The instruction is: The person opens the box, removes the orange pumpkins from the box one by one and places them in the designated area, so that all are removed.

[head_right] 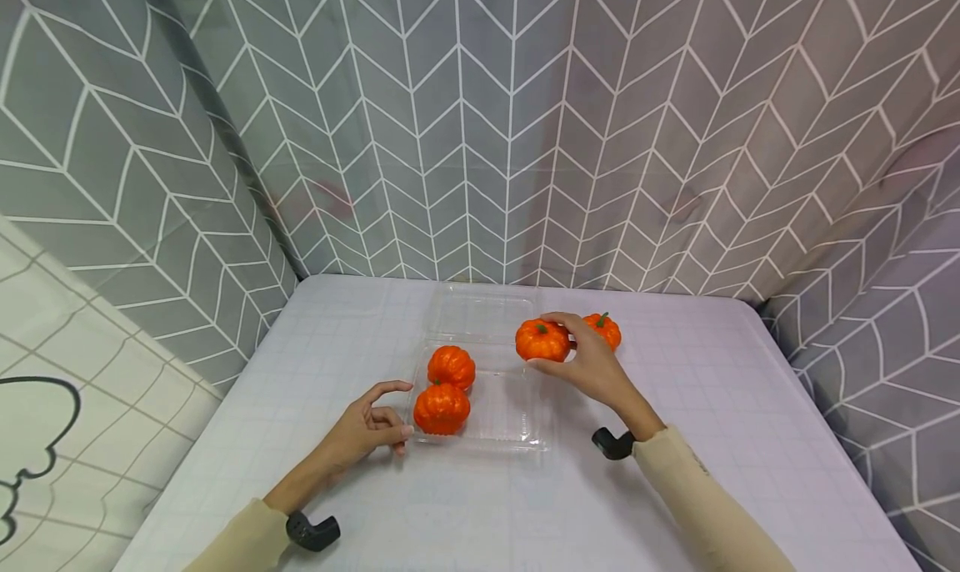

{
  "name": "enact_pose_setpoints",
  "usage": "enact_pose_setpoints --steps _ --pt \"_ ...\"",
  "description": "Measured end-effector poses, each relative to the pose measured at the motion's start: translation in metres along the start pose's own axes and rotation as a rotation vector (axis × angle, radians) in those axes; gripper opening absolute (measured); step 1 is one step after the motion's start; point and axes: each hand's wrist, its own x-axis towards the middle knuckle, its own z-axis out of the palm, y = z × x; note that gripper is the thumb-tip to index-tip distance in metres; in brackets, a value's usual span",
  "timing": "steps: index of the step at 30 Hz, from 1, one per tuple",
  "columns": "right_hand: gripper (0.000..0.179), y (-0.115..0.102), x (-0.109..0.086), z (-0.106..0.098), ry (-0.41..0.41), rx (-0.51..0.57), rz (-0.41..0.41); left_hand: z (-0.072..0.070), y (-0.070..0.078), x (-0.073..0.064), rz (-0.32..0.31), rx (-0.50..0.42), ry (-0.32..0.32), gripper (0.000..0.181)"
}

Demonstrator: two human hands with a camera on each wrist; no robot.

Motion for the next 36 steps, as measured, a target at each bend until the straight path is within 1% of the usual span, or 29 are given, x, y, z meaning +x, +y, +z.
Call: enact_pose_setpoints --steps 5,14,20,26,31,36 --pt "0.069 0.007 -0.004 -0.006 0.022 0.001 0.009 0.001 0.0 0.0 -0.007 -0.009 0.003 0.075" --pt "0.068 0.02 -0.01 -0.015 0.069 -0.031 0.034 0.001 0.0 0.0 0.002 -0.001 -0.002 0.075" --pt "0.07 0.03 -0.016 -0.02 0.076 -0.061 0.058 0.001 0.0 0.0 -0.006 -0.004 0.007 0.075" --pt "0.073 0.039 -0.022 -0.03 0.099 -0.064 0.077 0.002 0.002 -0.001 -0.006 -0.005 0.006 0.075" --pt "0.072 0.048 -0.027 -0.04 0.114 -0.075 0.122 0.002 0.004 -0.001 -0.016 -0.003 0.01 0.075" --pt "0.075 0.057 -0.031 -0.048 0.125 -0.075 0.16 0.003 0.005 -0.001 -0.023 -0.003 0.009 0.076"
